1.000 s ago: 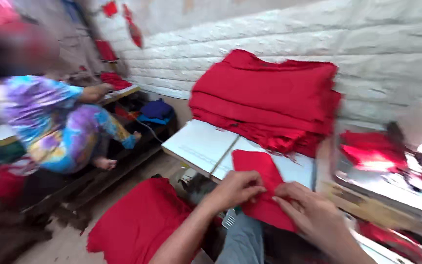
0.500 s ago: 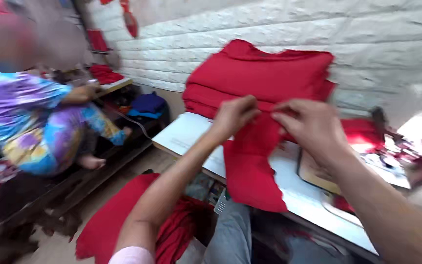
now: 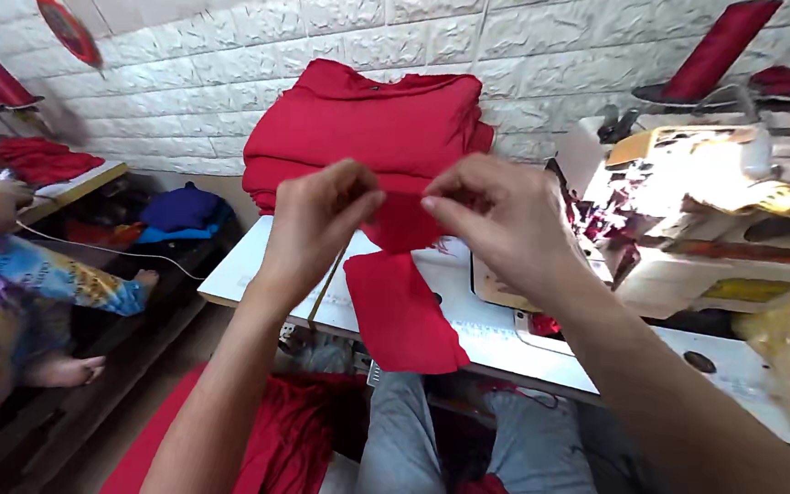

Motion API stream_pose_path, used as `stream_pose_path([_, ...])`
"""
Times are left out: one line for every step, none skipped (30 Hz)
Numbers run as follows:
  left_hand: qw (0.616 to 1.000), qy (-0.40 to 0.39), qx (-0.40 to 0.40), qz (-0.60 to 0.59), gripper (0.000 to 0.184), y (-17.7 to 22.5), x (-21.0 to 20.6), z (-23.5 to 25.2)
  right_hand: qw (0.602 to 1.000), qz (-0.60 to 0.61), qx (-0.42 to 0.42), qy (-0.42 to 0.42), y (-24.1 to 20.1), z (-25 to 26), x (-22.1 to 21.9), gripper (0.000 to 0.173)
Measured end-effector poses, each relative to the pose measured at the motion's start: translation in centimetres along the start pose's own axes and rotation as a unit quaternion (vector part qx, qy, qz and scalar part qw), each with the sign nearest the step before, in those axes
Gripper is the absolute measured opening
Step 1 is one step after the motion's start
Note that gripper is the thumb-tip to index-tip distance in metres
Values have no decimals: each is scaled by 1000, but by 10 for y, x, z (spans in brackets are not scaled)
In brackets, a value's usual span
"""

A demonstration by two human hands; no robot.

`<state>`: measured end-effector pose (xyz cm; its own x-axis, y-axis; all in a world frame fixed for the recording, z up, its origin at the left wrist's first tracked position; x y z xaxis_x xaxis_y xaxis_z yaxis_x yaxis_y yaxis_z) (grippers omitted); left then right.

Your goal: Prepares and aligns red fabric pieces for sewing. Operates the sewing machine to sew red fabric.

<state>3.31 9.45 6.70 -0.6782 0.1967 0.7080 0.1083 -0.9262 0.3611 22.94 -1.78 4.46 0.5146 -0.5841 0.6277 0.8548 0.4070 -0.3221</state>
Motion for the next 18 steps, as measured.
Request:
stream_pose_path([1000,-20,8,-10,13,9,-4,-21,1000,-1,2,-12,-8,-20,-1,17])
stream_pose_path([999,-35,9,-21,12,16,-9,-42,1000,2,4,-17,-15,-40,-3,17])
stream_pose_path([998,-47,7,-33,13,21,-16,-63,1000,12,6,-21,-20,-61,-8,18])
stream_pose_path([997,-60,5,-49,17,25,-23,-83,999,24,6,-26,-25,-81,-13,19])
stream_pose_path([995,-76,5,-63,20,30,-31,-101,999,37,2,-37,-31,-99,-17,20])
stream_pose_path([993,-89,5,-72,22,34,-38,-117,998,49,-3,-47,-35,-116,-20,21])
stream_pose_path([992,-99,5,-82,23,37,-44,-130,997,62,-10,-53,-39,-131,-24,21])
stream_pose_path([990,-106,5,-93,22,40,-49,-141,995,73,-21,-57,-42,-144,-27,21])
stream_pose_path([989,-110,5,-104,22,42,-53,-149,994,80,-37,-66,-46,-154,-29,21])
stream_pose_path([987,-112,5,-111,21,43,-56,-156,991,89,-58,-83,-52,-160,-26,21])
stream_pose_path([986,-115,6,-121,21,45,-58,-161,986,105,-83,-100,-60,-161,-21,22])
stream_pose_path([984,-119,8,-133,20,46,-59,-164,982,111,-98,-115,-65,-162,-18,22])
stream_pose_path([982,-123,9,-144,20,47,-60,-165,982,111,-96,-119,-66,-164,-18,22])
stream_pose_path([980,-126,11,-156,19,47,-59,-166,985,104,-81,-111,-63,-167,-20,23])
stream_pose_path([978,-128,15,-165,20,46,-59,-165,990,84,-59,-97,-56,-170,-26,23])
stream_pose_path([977,-128,21,-169,20,45,-59,-163,993,73,-44,-82,-51,-169,-30,23])
stream_pose_path([977,-128,32,-167,20,43,-59,-160,994,66,-36,-75,-47,-165,-31,24])
stream_pose_path([978,-127,46,-159,20,40,-59,-156,995,57,-34,-73,-43,-158,-31,24])
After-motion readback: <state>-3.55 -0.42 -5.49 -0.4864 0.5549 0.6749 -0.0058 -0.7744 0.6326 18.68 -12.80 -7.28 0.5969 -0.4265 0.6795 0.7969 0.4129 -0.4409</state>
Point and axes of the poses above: each hand's wrist, its own z-axis towards the middle knuckle, its own x-axis out of the back of the hand, y = z × x, the point moved 1 cm from there along z, towards the middle knuckle, and after that the axes turned 7 degrees about -y, right-handed, at the moved point
